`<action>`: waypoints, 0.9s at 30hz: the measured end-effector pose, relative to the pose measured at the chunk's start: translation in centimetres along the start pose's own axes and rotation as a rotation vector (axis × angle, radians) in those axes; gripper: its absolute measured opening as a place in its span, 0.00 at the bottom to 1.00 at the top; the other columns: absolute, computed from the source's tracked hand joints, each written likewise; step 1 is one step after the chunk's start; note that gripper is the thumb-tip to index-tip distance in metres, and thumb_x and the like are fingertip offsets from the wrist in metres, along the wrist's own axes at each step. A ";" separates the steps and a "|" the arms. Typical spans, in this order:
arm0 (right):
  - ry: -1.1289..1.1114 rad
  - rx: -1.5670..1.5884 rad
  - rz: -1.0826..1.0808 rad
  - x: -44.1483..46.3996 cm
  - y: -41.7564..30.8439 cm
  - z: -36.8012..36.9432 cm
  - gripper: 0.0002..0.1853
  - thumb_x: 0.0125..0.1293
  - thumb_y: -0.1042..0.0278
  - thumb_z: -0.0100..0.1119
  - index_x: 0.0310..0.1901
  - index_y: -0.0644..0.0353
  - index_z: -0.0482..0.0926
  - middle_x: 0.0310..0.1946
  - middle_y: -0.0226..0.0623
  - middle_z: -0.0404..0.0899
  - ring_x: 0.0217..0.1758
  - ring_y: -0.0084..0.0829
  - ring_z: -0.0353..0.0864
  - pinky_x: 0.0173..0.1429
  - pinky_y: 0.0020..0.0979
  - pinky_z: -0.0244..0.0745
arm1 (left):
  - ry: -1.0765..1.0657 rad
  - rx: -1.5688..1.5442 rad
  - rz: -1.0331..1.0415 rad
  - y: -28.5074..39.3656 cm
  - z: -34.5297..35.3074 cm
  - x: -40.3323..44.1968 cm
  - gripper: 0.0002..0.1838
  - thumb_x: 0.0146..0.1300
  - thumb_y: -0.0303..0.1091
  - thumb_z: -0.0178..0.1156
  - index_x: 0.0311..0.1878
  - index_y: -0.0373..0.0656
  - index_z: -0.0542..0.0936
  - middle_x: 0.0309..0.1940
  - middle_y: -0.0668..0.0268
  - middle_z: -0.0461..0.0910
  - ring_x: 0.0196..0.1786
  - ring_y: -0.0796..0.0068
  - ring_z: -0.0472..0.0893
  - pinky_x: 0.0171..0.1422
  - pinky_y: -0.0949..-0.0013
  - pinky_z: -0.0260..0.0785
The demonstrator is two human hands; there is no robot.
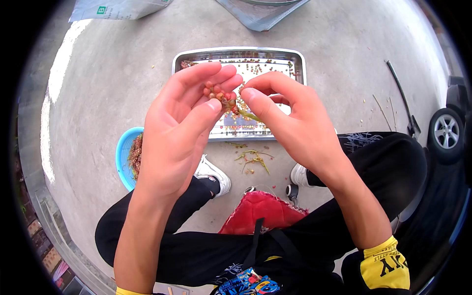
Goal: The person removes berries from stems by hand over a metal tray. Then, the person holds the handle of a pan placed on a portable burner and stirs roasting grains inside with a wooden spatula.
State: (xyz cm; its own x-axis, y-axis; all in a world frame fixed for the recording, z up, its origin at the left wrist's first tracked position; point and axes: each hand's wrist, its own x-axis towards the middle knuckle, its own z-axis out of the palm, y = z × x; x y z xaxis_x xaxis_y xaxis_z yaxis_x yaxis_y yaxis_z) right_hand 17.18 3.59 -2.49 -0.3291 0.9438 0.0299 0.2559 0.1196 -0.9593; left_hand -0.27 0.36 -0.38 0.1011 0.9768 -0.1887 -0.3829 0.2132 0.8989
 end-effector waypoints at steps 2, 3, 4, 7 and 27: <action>-0.058 0.118 0.055 -0.1 -0.3 0.2 0.13 0.62 0.63 0.63 0.43 0.63 0.81 0.35 0.39 0.81 0.40 0.35 0.79 0.47 0.33 0.73 | 0.010 0.032 0.008 0.1 0.1 0.0 0.23 0.66 0.22 0.52 0.65 0.32 0.66 0.64 0.51 0.70 0.68 0.63 0.70 0.73 0.62 0.61; -0.041 0.051 -0.011 -0.2 -0.2 0.3 0.13 0.61 0.63 0.64 0.42 0.63 0.81 0.32 0.38 0.81 0.38 0.35 0.79 0.46 0.33 0.74 | 0.020 0.065 0.018 0.1 0.2 0.0 0.22 0.66 0.23 0.52 0.64 0.32 0.66 0.63 0.51 0.70 0.68 0.63 0.70 0.73 0.62 0.61; -0.024 -0.017 -0.078 -0.3 -0.1 0.3 0.12 0.60 0.64 0.65 0.41 0.63 0.80 0.30 0.37 0.81 0.36 0.35 0.79 0.44 0.33 0.74 | 0.019 0.065 0.017 0.0 0.1 -0.1 0.22 0.66 0.23 0.52 0.64 0.32 0.66 0.63 0.51 0.70 0.68 0.63 0.70 0.73 0.62 0.61; -0.011 0.001 -0.105 -0.4 0.1 0.6 0.12 0.58 0.64 0.67 0.38 0.63 0.79 0.30 0.37 0.80 0.35 0.34 0.79 0.40 0.32 0.73 | 0.013 0.091 0.009 -0.1 -0.1 0.0 0.21 0.66 0.23 0.52 0.63 0.31 0.68 0.62 0.52 0.71 0.67 0.64 0.71 0.72 0.62 0.62; -0.201 0.466 0.280 -0.8 -0.6 0.4 0.12 0.69 0.64 0.58 0.38 0.67 0.78 0.24 0.28 0.75 0.26 0.17 0.72 0.32 0.22 0.68 | -0.017 0.137 -0.050 -0.6 0.2 -0.3 0.20 0.70 0.27 0.48 0.64 0.34 0.68 0.63 0.52 0.72 0.64 0.64 0.72 0.69 0.62 0.64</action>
State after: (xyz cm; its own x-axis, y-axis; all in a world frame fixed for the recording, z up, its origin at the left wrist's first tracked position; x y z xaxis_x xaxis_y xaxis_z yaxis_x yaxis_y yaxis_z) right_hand 16.96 2.69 -2.08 -0.4843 0.8376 -0.2528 -0.0546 -0.3174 -0.9467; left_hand 0.13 -0.04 -0.76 0.1330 0.9642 -0.2293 -0.2478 0.2563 0.9343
